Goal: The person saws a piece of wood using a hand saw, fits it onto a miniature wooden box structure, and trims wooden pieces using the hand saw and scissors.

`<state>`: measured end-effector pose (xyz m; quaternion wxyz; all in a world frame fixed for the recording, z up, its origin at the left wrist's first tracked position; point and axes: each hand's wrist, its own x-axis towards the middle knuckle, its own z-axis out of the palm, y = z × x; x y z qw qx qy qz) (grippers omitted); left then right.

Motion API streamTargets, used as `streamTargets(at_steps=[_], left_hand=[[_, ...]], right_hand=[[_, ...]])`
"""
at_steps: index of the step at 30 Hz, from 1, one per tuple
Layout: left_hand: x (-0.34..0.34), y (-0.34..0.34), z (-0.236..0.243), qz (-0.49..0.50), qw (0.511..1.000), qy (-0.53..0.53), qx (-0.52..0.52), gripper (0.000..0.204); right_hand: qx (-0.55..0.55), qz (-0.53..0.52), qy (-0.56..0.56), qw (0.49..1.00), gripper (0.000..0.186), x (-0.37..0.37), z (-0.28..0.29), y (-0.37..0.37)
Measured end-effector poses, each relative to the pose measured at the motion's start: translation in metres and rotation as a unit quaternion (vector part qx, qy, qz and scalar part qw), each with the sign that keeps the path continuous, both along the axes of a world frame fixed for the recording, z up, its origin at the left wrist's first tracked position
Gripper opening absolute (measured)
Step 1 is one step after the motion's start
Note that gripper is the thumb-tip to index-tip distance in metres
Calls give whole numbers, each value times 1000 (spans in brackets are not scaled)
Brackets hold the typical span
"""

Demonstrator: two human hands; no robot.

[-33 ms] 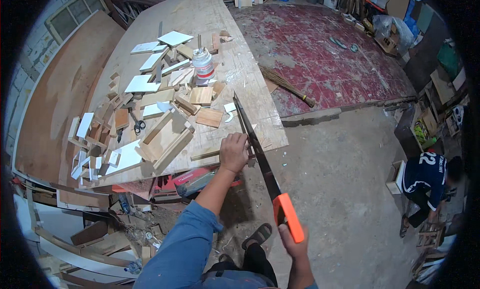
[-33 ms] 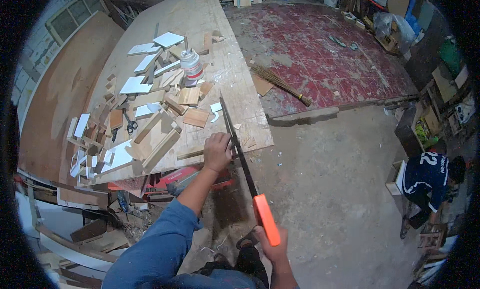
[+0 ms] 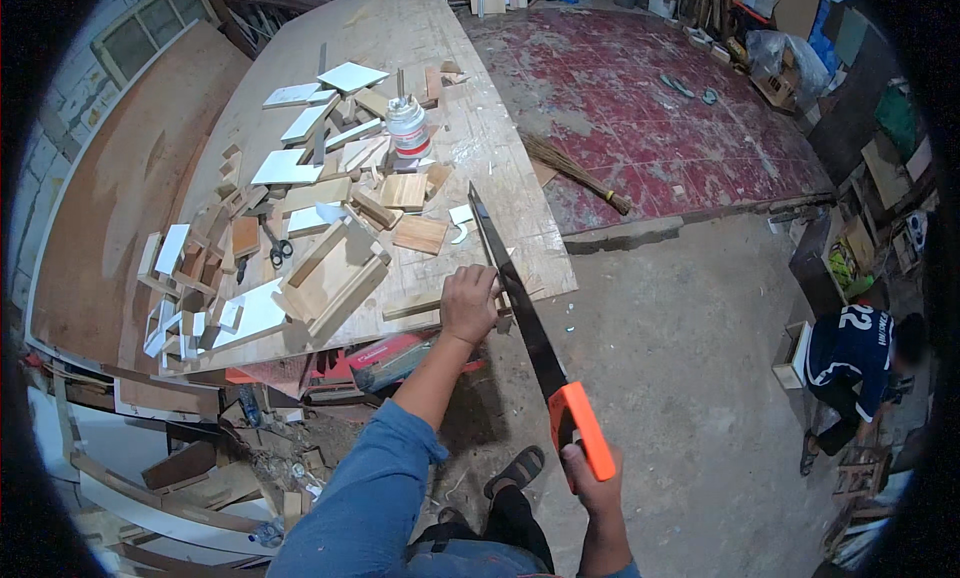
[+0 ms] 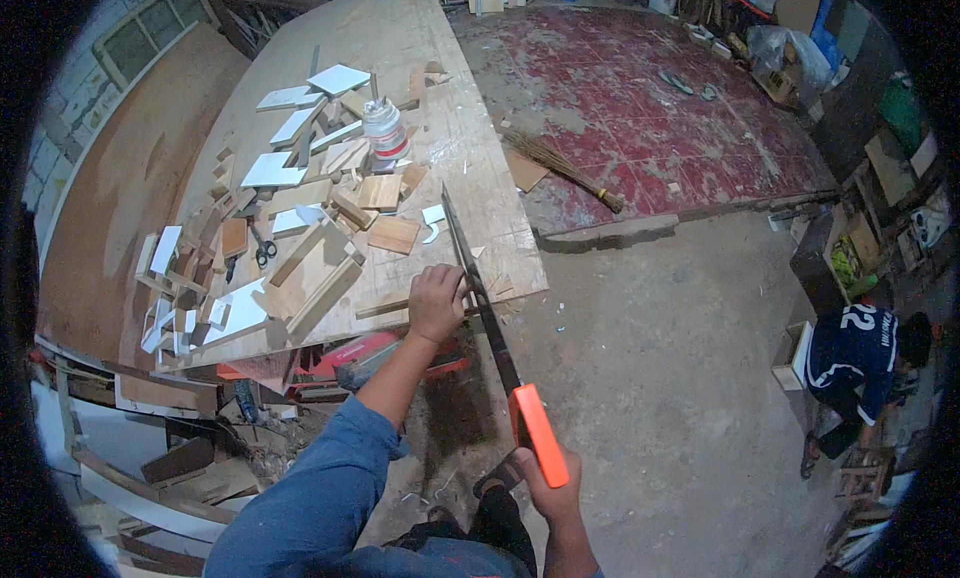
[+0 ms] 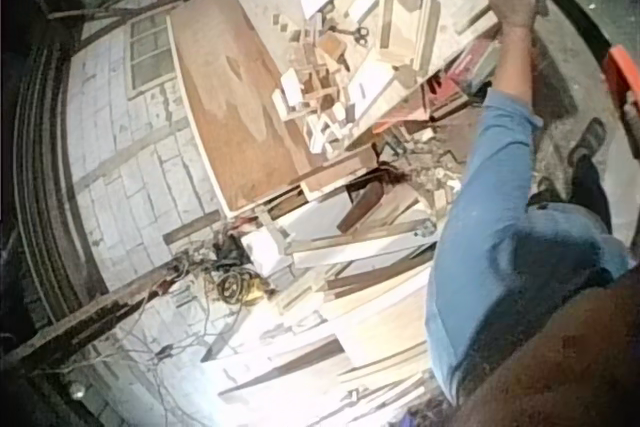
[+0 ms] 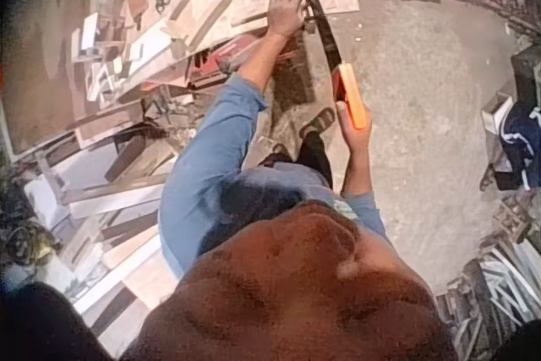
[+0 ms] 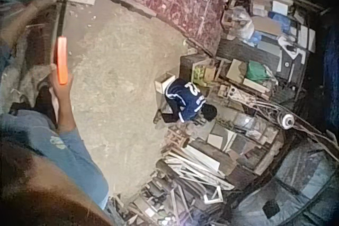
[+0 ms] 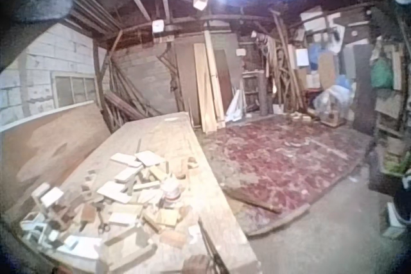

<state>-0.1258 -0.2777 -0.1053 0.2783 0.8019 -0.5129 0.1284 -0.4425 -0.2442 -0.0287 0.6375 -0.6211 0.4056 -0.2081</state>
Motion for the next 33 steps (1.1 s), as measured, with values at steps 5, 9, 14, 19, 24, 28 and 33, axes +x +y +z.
streamTargets(at_steps=[5,9,14,19,24,28,33], left_hand=[[0,-3,-4,-2,1000,-11,-11,29],[-1,-3,-4,-2,1000,-11,-6,29],[0,-1,-5,9,999,-30,9,23],[4,1,-10,0,999,-53,10,19],[4,1,-10,2,998,-55,23,15],[2,2,-3,-21,999,-48,0,14],[8,4,-11,-36,998,-25,35,26]], right_hand=[[-32,-26,-4,999,27,0,17,-2],[-87,0,3,996,25,-4,-5,7],[-213,32,-24,976,23,3,-27,17],[-293,53,-25,954,18,4,-37,28],[-292,44,-51,954,16,12,-25,32],[-320,10,-16,947,16,29,-36,28],[-266,-9,-45,963,18,91,-59,-7]])
